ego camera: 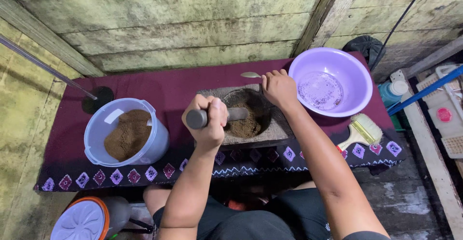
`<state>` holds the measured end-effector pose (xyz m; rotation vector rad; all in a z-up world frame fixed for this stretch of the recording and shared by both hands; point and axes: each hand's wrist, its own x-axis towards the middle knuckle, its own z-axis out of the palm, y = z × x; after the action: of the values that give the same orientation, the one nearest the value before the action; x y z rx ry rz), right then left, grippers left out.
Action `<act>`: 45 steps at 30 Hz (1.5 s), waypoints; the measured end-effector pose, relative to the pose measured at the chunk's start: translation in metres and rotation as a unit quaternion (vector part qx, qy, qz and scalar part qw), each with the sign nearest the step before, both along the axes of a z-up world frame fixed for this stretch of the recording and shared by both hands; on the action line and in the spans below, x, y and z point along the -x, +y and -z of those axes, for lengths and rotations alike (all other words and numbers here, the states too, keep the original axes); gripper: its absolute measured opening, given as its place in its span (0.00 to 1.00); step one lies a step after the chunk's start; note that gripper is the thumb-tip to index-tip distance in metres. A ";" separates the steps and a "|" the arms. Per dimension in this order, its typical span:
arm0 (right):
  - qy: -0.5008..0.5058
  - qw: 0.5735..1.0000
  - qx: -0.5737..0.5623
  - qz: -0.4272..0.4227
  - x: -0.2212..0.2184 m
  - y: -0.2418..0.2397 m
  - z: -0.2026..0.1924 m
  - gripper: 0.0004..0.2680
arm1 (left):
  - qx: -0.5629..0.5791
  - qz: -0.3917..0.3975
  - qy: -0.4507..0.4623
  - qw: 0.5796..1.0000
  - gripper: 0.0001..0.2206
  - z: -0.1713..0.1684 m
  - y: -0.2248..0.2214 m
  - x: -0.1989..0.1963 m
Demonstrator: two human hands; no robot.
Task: Grinding and mixing materials in a mortar using a pestle and spoon
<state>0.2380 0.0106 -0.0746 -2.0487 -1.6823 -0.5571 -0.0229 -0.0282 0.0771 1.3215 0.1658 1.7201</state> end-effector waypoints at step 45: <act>-0.307 0.914 0.224 -0.141 0.056 -0.045 -0.028 0.09 | 0.007 0.075 0.028 0.997 0.19 0.098 0.024 0.024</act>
<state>0.1824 -0.0348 -0.0470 -1.9728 -2.6359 -0.8361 -0.0470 -0.0037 -0.0205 1.3385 0.1084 1.5532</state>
